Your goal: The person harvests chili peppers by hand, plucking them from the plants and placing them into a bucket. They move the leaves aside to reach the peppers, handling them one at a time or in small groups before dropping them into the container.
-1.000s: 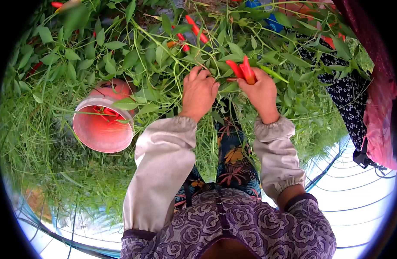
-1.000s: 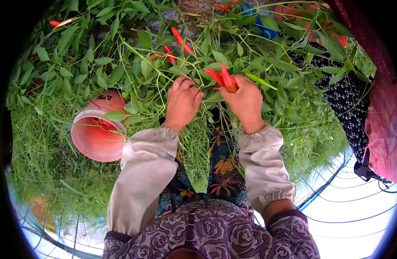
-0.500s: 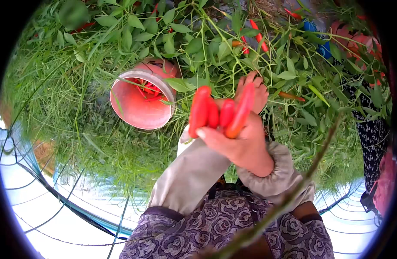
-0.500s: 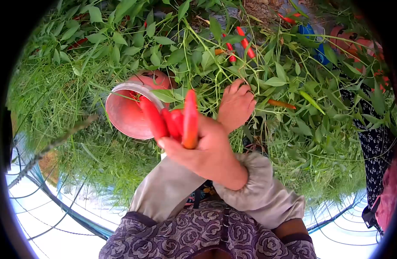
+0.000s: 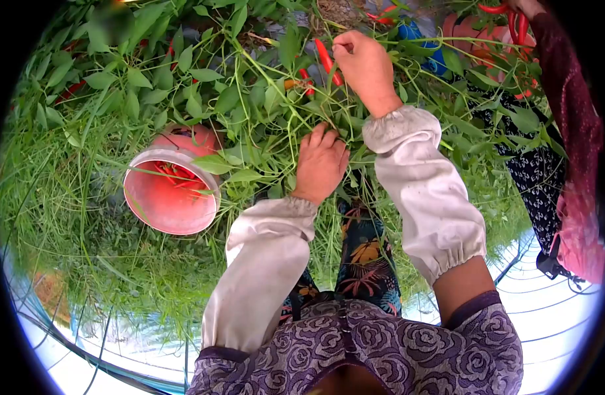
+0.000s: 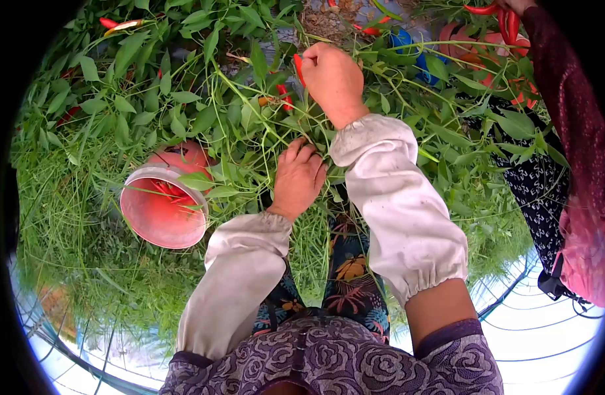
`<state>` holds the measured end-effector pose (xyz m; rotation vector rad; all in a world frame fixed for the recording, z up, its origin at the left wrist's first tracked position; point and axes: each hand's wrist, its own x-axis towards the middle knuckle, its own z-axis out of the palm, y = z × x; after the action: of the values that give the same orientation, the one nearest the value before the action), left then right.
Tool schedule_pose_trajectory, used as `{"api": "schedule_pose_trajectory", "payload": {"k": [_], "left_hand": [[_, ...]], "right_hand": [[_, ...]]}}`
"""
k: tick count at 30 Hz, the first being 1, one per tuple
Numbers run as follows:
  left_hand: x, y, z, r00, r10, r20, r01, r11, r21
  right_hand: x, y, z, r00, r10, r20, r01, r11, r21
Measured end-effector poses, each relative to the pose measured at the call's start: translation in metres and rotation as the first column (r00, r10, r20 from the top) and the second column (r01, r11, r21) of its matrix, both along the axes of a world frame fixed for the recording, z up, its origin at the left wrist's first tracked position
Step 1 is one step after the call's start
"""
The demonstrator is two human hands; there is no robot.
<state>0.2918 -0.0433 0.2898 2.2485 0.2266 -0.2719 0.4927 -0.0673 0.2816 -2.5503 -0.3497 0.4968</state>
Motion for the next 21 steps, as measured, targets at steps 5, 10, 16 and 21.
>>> {"api": "schedule_pose_trajectory", "payload": {"k": [5,10,16,21], "left_hand": [[-0.003,-0.001,0.001,1.0,-0.001,0.02,0.001,1.0,0.019],[-0.005,-0.002,0.003,1.0,-0.019,-0.016,0.019,1.0,0.024],[-0.01,0.0,-0.002,1.0,-0.019,0.023,0.018,0.999,0.04],[0.001,0.0,0.003,0.999,-0.047,0.008,0.047,0.999,0.012]], "right_hand": [[0.018,0.02,-0.028,0.916,0.325,-0.237,-0.401,0.785,-0.473],[0.021,-0.004,-0.001,0.924,-0.11,-0.366,0.041,0.981,-0.189],[-0.015,-0.098,0.041,0.679,-0.479,-0.556,0.734,0.442,0.516],[-0.063,-0.129,0.086,0.46,-0.618,-0.638,0.824,0.03,0.565]]}}
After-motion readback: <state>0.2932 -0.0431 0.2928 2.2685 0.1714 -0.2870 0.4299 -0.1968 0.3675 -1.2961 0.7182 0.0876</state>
